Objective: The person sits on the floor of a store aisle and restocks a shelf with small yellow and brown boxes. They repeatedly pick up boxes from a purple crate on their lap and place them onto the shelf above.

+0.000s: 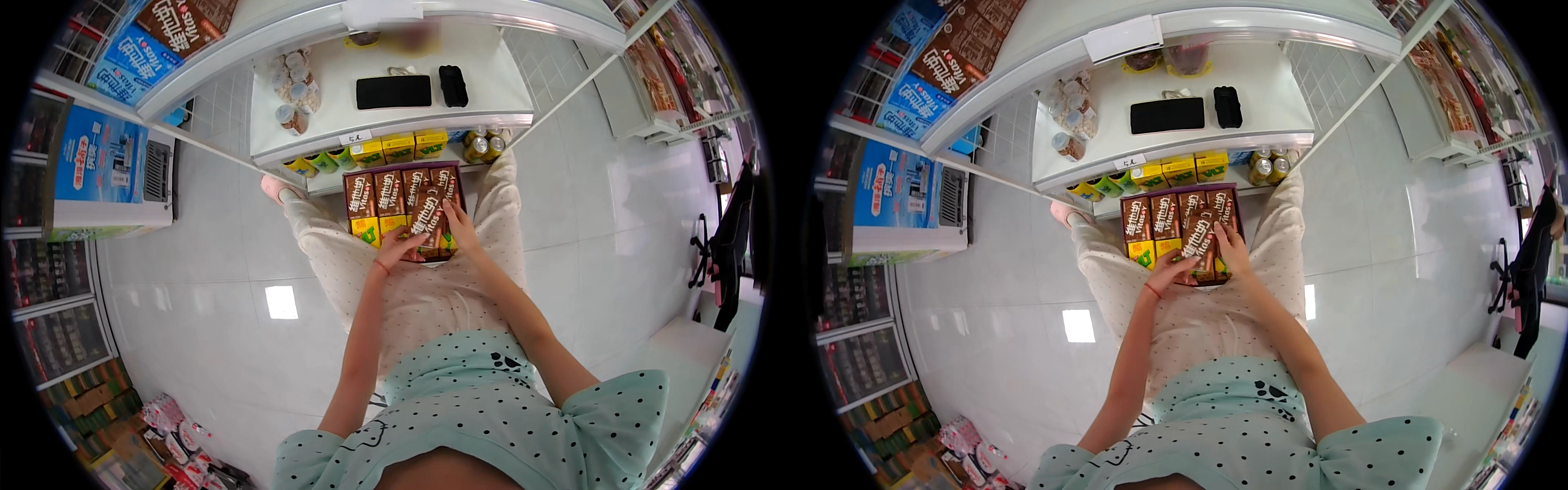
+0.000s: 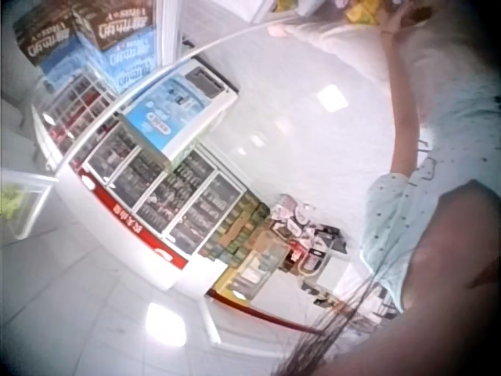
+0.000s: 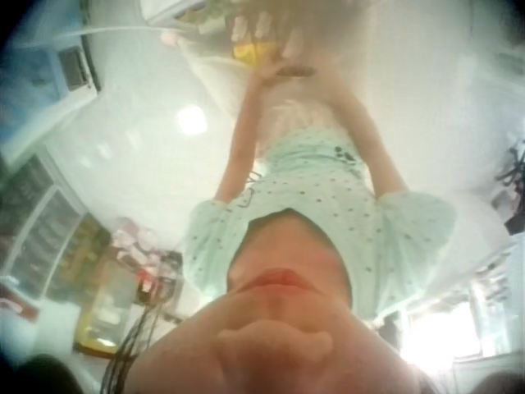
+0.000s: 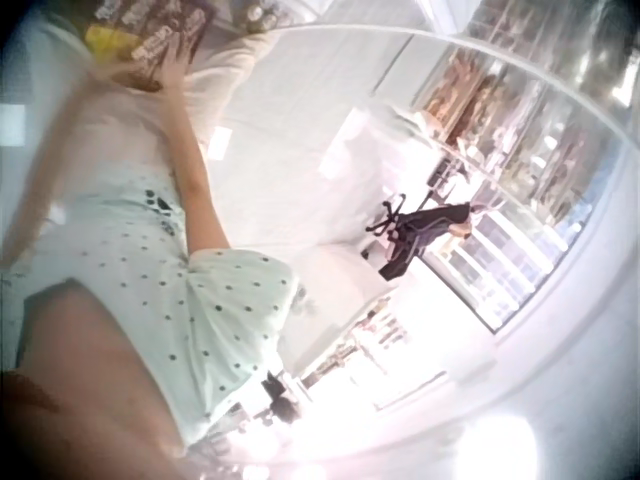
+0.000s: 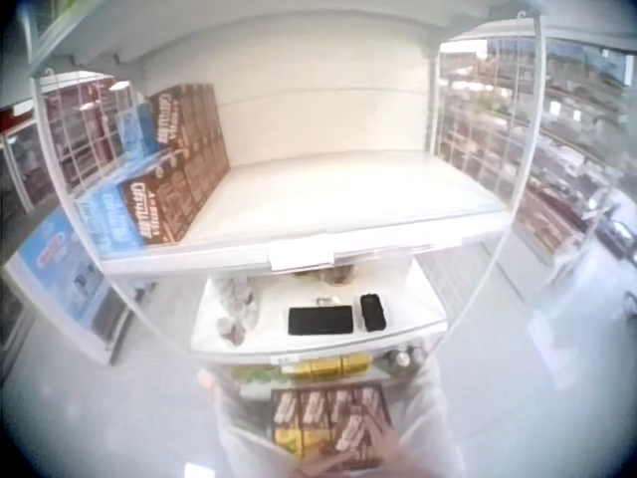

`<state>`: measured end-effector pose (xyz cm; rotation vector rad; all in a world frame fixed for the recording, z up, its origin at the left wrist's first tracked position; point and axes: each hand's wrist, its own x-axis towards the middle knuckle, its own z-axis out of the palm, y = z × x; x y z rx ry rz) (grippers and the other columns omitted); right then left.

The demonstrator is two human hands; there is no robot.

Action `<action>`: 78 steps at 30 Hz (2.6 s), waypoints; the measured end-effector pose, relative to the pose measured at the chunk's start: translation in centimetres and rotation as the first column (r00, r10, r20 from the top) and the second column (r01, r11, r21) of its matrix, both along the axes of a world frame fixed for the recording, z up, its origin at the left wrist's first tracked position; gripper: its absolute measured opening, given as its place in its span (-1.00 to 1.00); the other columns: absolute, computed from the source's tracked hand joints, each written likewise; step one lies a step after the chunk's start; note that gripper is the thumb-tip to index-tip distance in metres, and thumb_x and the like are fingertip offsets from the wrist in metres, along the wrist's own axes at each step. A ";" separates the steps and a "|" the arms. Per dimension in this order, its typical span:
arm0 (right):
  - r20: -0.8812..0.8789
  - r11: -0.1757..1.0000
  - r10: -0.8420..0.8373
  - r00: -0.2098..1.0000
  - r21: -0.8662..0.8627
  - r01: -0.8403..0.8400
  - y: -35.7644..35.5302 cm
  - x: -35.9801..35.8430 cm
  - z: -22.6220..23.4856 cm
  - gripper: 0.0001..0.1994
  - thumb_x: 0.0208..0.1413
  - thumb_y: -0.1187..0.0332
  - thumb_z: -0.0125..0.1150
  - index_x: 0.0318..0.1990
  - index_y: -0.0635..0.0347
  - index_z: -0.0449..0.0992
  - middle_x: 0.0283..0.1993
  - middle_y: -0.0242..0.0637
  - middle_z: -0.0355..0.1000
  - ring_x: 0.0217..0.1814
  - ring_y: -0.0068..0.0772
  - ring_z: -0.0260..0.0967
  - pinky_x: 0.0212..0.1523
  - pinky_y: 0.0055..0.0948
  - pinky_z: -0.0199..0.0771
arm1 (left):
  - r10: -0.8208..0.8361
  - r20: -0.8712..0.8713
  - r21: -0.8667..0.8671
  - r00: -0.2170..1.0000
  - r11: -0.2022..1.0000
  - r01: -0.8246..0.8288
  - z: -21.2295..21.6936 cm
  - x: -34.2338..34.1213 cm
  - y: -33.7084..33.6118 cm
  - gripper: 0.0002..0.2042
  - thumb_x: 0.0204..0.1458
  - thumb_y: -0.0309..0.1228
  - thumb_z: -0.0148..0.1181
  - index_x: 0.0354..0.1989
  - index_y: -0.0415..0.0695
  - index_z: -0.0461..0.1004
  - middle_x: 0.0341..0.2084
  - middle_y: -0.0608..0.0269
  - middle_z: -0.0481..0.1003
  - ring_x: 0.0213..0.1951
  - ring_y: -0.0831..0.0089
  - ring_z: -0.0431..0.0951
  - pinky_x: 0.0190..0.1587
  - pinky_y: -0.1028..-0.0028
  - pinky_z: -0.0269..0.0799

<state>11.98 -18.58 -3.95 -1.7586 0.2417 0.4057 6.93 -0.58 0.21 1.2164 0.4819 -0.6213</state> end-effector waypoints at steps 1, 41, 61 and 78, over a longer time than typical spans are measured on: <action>-0.026 0.999 -0.024 0.999 0.045 0.025 0.0 0.0 1.5 -0.38 0.14 -0.09 -0.07 0.11 0.33 0.28 -0.04 -0.04 0.38 -0.03 -0.21 0.35 -0.01 -0.39 0.29 | 0.049 0.002 -0.071 0.999 0.996 -0.049 0.2 -0.1 0.4 -0.41 -0.10 -0.09 0.26 -0.05 -0.33 0.28 -0.46 0.17 0.49 -0.51 0.36 0.56 -0.41 0.45 0.53; -0.373 0.612 0.344 0.862 -0.606 -0.507 -2.9 -0.9 5.0 -0.09 -0.43 0.06 0.43 0.08 0.29 0.04 -0.13 0.06 0.40 -0.08 0.01 0.41 -0.10 -0.20 0.45 | -0.597 -0.092 0.829 0.797 0.397 0.394 -1.5 -1.4 -0.5 -0.25 -0.22 0.21 0.18 -0.04 -0.24 0.33 -0.35 -0.10 0.51 -0.31 0.05 0.54 -0.22 0.23 0.42; -0.207 0.582 0.541 0.815 -0.607 -0.541 -3.4 -1.1 5.5 0.12 -0.51 0.45 0.39 0.29 -0.13 -0.23 -0.06 0.11 0.24 -0.12 0.15 0.37 -0.14 -0.13 0.46 | -0.654 0.069 0.898 0.753 0.370 0.239 -2.3 -1.0 -1.9 0.12 -0.28 -0.22 0.32 0.31 -0.14 -0.49 -0.20 -0.12 0.45 -0.28 0.00 0.51 -0.25 0.19 0.46; -0.209 0.470 0.548 0.810 -0.723 -0.506 -2.0 -2.2 5.3 0.19 -0.40 0.51 0.36 0.35 -0.04 -0.43 -0.06 0.01 0.16 -0.20 0.10 0.39 -0.26 -0.17 0.47 | -0.668 -0.126 0.897 0.733 0.238 0.372 -0.6 -0.4 -2.3 0.16 -0.28 -0.45 0.33 0.29 -0.14 -0.62 -0.04 -0.09 0.35 -0.21 0.08 0.51 -0.23 0.25 0.45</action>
